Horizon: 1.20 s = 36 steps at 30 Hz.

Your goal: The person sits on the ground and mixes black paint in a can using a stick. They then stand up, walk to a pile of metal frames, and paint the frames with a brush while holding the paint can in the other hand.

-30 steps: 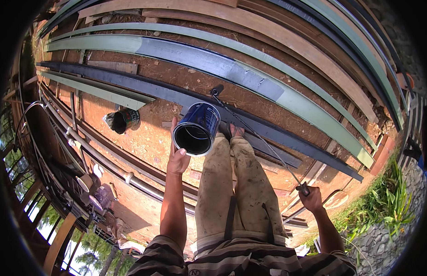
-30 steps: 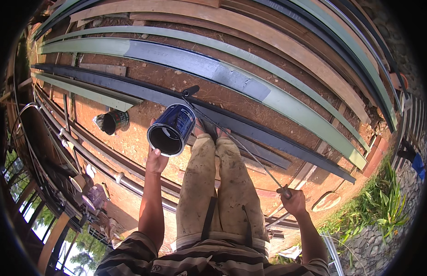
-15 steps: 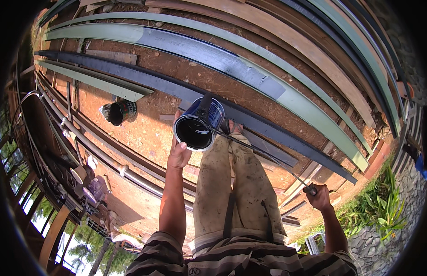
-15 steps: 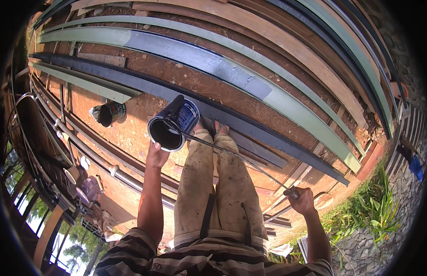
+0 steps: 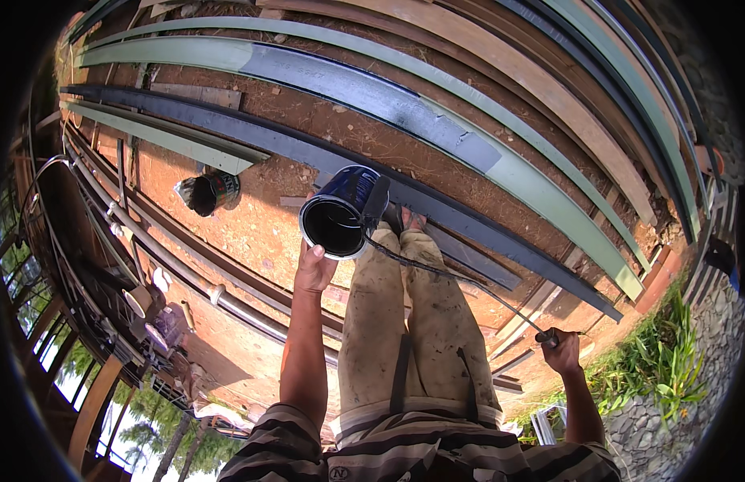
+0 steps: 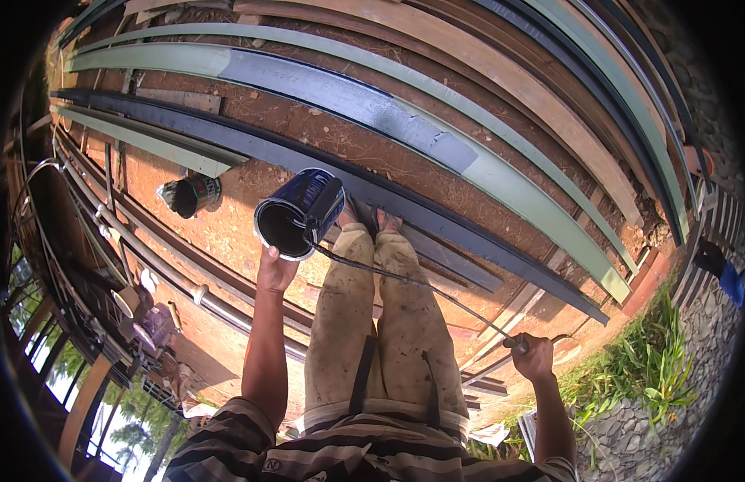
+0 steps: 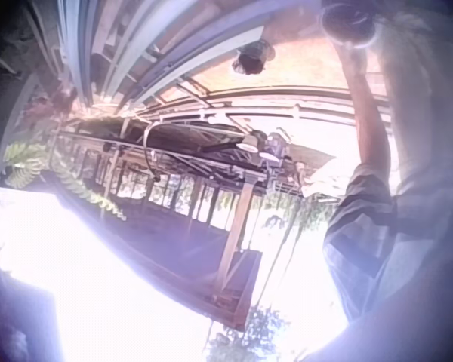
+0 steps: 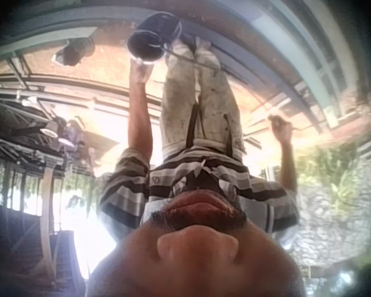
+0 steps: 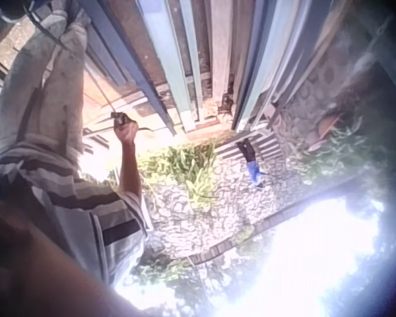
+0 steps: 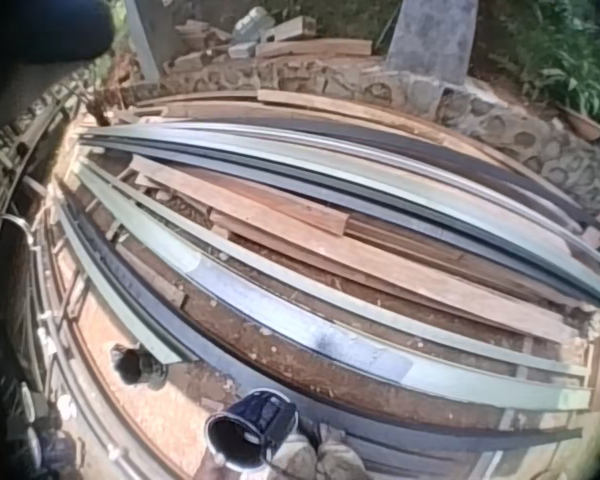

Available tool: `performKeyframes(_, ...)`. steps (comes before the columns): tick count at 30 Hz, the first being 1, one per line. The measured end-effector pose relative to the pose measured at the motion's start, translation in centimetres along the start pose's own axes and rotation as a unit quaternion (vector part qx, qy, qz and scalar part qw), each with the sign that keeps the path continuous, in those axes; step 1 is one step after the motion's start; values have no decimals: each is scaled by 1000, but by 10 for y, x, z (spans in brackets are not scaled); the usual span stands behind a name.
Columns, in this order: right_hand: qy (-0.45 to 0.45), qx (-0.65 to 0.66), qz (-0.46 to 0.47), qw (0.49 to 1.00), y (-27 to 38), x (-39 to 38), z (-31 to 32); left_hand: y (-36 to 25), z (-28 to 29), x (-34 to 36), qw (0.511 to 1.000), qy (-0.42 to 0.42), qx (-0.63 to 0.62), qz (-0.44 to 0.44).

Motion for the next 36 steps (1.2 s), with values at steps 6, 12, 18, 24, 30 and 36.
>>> performKeyframes(6,22,83,-32,996,11,14,5,-4,-2,-2,1000,0,21,-3)
performKeyframes(12,-55,-14,72,996,34,32,5,-11,-23,-4,997,38,72,6)
performKeyframes(18,-37,-15,39,998,27,30,3,-6,-26,-9,997,42,59,-3)
performKeyframes(24,10,45,-77,996,-24,-23,-14,6,-3,-3,999,1,41,-10)
performKeyframes(30,114,185,-59,974,11,-53,-41,6,-8,9,996,-64,54,-36)
performKeyframes(36,138,370,-196,897,62,-53,-57,20,-4,27,981,-177,72,20)
Point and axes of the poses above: each hand's wrist, its own x-axis towards the middle knuckle, its own z-axis out of the back of the hand, y = z × x, the point moved 7 cm from there along x, towards the middle knuckle, and after that the axes turned 3 degrees about x, right-handed, at the moved point
